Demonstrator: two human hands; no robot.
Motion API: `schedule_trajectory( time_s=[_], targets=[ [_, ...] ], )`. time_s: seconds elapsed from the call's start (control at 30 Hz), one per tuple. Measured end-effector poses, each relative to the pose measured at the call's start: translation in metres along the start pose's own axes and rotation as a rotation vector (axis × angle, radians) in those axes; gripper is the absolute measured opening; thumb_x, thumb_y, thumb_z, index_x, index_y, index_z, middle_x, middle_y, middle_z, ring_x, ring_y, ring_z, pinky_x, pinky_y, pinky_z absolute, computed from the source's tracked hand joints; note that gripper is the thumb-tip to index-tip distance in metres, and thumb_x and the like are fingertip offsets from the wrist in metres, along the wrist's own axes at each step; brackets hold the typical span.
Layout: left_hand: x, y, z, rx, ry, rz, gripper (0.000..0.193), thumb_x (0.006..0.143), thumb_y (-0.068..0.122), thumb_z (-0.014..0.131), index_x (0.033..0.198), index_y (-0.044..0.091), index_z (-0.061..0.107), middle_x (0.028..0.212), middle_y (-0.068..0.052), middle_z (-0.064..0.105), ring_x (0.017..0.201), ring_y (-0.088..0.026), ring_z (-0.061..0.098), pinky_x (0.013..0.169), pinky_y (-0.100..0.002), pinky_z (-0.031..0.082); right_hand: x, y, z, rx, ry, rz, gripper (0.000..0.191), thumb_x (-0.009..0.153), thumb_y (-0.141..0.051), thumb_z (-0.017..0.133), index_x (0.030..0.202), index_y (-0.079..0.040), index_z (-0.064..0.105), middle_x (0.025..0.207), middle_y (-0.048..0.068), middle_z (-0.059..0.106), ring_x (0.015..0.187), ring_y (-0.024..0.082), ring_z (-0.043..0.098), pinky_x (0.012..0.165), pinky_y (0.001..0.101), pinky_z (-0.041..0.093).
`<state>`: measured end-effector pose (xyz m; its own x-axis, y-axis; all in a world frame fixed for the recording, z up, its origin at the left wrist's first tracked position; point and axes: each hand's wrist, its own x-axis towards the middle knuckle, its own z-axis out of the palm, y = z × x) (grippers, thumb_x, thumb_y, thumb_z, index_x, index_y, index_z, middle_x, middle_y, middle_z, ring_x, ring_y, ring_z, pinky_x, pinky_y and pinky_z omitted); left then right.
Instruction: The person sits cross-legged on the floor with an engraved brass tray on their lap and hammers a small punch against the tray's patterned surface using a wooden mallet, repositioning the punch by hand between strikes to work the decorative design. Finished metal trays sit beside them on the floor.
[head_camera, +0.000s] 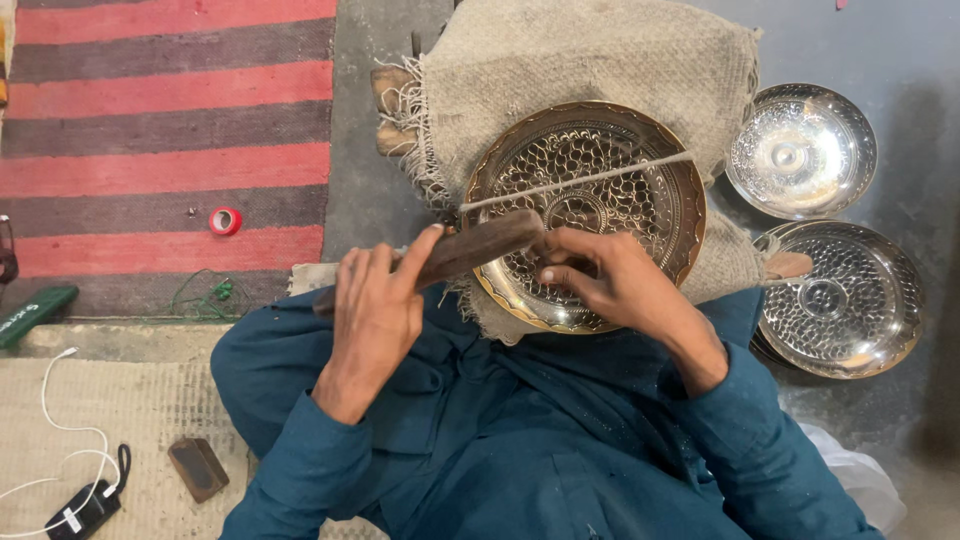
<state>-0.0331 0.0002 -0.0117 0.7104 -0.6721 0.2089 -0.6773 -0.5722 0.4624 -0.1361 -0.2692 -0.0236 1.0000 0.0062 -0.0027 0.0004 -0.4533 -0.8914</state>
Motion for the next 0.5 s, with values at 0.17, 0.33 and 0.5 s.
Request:
schedule_trajectory(
  time_s=[0.17,0.33,0.5],
  targets=[
    [-0.0011,0.0002,0.0038,0.177,-0.021,0.042,0.079,0.077,-0.002,0.069,0.150,0.020,0.049,0.096,-0.016,0.057,0.095,-0.039,0.060,0.090,-0.051,0.047,-0.0011,0.0011,-0.0013,-0.021,0.013,0.011,0.026,0.092,-0.016,0.072,0.115,-0.004,0.068,0.097,0.010,0.080,0.089,0.018,0.078,0.076,0.0336,0.060],
    [0.0011,0.0050,0.0089,-0.263,0.034,0.026,0.079,0.077,-0.004,0.062,0.151,0.013,0.042,0.121,-0.022,0.060,0.114,-0.044,0.059,0.095,-0.049,0.049,-0.0020,-0.0002,-0.0006,0.024,0.046,0.034,0.028,0.091,-0.018,0.072,0.116,-0.005,0.068,0.097,0.009,0.079,0.087,0.017,0.076,0.076,0.0328,0.059],
    [0.0018,0.0077,0.0056,-0.191,-0.071,-0.094,0.079,0.082,-0.003,0.062,0.156,0.014,0.039,0.132,-0.024,0.060,0.125,-0.044,0.058,0.103,-0.048,0.048,-0.0002,-0.0007,0.0013,-0.001,0.028,0.060,0.026,0.091,-0.017,0.075,0.113,-0.006,0.071,0.095,0.008,0.079,0.085,0.017,0.075,0.075,0.0322,0.058]
  ],
)
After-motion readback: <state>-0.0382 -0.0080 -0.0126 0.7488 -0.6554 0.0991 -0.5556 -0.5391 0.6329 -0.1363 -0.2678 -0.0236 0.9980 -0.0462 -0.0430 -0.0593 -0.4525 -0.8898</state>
